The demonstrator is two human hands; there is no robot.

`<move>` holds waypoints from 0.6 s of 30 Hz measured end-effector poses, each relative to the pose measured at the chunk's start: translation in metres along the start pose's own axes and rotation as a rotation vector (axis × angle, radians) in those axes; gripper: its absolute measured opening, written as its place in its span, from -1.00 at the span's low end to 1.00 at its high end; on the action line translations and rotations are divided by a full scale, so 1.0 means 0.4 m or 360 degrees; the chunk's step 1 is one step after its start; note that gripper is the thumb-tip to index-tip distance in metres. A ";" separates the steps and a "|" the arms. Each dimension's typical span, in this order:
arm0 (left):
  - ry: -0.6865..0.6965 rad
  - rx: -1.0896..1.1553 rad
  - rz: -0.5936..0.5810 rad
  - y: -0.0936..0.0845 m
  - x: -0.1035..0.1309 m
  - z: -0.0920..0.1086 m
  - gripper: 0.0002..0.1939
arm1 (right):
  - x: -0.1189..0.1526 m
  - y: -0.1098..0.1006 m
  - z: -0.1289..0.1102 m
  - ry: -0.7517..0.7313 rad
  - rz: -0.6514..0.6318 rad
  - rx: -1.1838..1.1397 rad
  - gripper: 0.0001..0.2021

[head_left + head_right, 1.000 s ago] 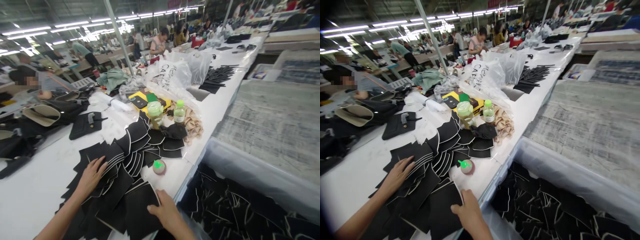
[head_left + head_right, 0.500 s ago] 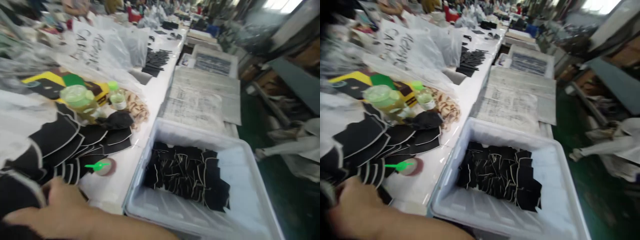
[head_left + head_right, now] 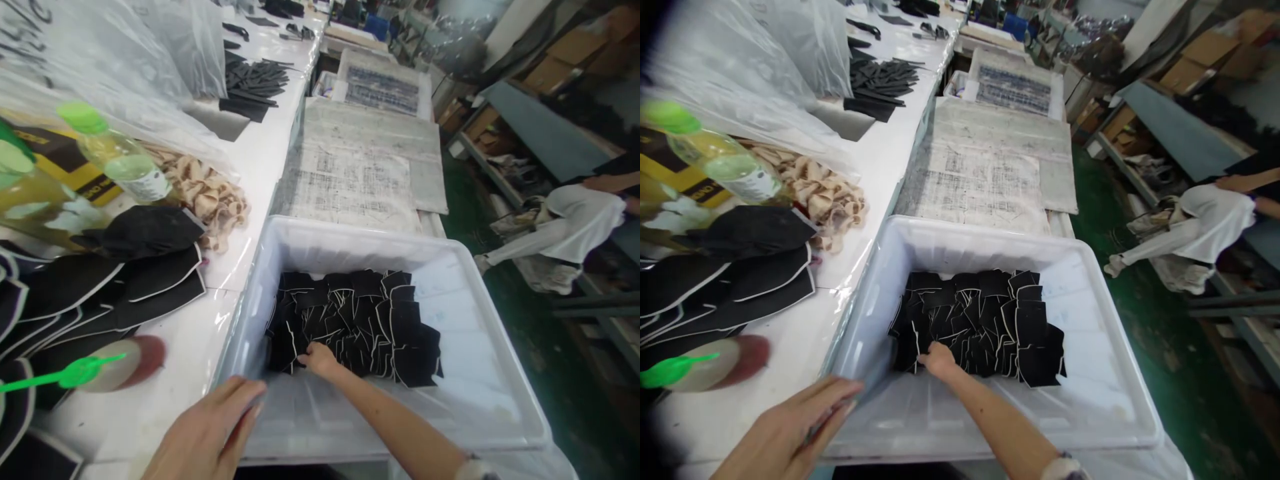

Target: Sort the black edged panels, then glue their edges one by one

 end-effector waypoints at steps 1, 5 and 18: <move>-0.0036 -0.0041 -0.0049 0.010 -0.051 0.023 -0.62 | -0.044 0.015 0.030 0.0036 0.0013 0.0022 -0.74; -0.0158 -0.0596 -0.0265 0.098 -0.231 0.057 -0.67 | -0.196 0.133 0.058 0.0047 0.0018 0.0000 -0.47; -0.0119 -0.0941 -0.0428 0.225 -0.350 0.009 -0.67 | -0.366 0.108 -0.085 0.0015 0.0157 -0.0091 -0.56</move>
Point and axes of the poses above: each hand's wrist, its own x-axis away from the middle knuckle, its own y-axis out of the palm, z = x × y, the point moved 6 cm from there along -x, towards the middle knuckle, and after that the axes turned 3 degrees about -y, right-handed, at the moved point
